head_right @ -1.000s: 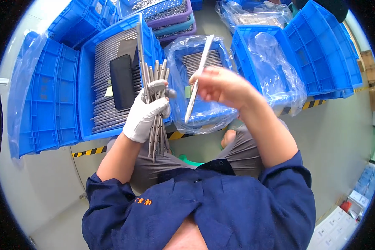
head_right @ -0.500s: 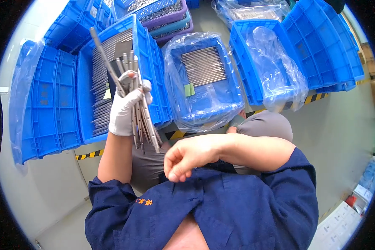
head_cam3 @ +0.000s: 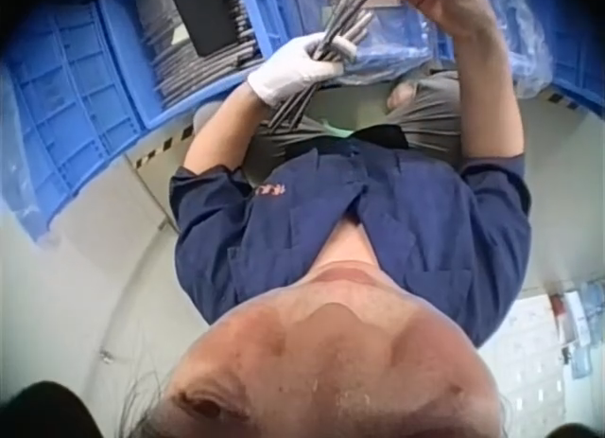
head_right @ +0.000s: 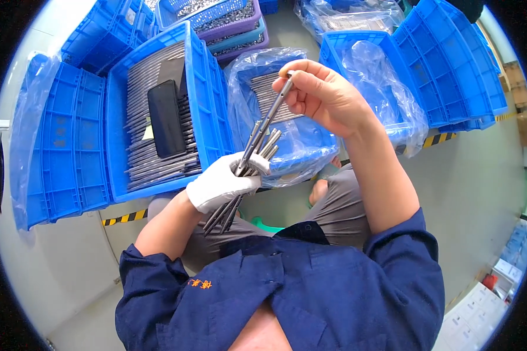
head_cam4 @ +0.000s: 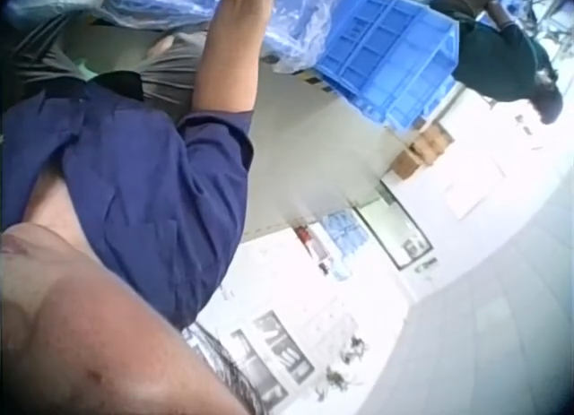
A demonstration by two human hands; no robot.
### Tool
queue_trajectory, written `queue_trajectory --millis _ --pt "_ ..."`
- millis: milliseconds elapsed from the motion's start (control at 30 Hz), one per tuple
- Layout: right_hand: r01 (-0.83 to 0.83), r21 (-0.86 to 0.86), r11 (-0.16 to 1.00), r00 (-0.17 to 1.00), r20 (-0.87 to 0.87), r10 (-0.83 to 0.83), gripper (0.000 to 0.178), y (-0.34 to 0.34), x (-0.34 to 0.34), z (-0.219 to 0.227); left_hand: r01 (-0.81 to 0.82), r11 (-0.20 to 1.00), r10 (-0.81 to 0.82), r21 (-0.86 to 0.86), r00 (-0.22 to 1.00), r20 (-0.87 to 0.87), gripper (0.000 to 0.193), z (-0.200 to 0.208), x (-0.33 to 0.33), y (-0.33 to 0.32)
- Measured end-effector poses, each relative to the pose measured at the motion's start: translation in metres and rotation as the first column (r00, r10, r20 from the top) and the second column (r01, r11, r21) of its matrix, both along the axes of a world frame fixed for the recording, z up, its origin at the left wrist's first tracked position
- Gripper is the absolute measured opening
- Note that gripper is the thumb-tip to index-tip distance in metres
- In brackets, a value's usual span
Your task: Sorting and inspecting metal tubes or rods between plastic crates.
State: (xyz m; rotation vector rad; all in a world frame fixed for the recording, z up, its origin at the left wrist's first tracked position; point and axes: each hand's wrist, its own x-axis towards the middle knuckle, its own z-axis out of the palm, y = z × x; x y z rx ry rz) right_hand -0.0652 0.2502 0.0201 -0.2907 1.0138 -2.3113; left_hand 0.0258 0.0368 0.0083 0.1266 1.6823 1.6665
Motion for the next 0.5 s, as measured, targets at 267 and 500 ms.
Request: queue_trajectory --millis 267,500 --pt "0.091 0.421 0.902 0.982 -0.186 -0.013 0.015 -0.009 0.011 0.009 -0.017 1.0 0.016 -0.02 1.0 -0.019 0.024 -0.004 -0.002 -0.004" --pt "-0.063 0.456 0.888 0.986 -0.11 0.127 0.012 -0.056 0.049 -0.014 -0.118 0.993 0.119 -0.031 0.993 0.019 0.036 -0.011 -0.003 -0.007"
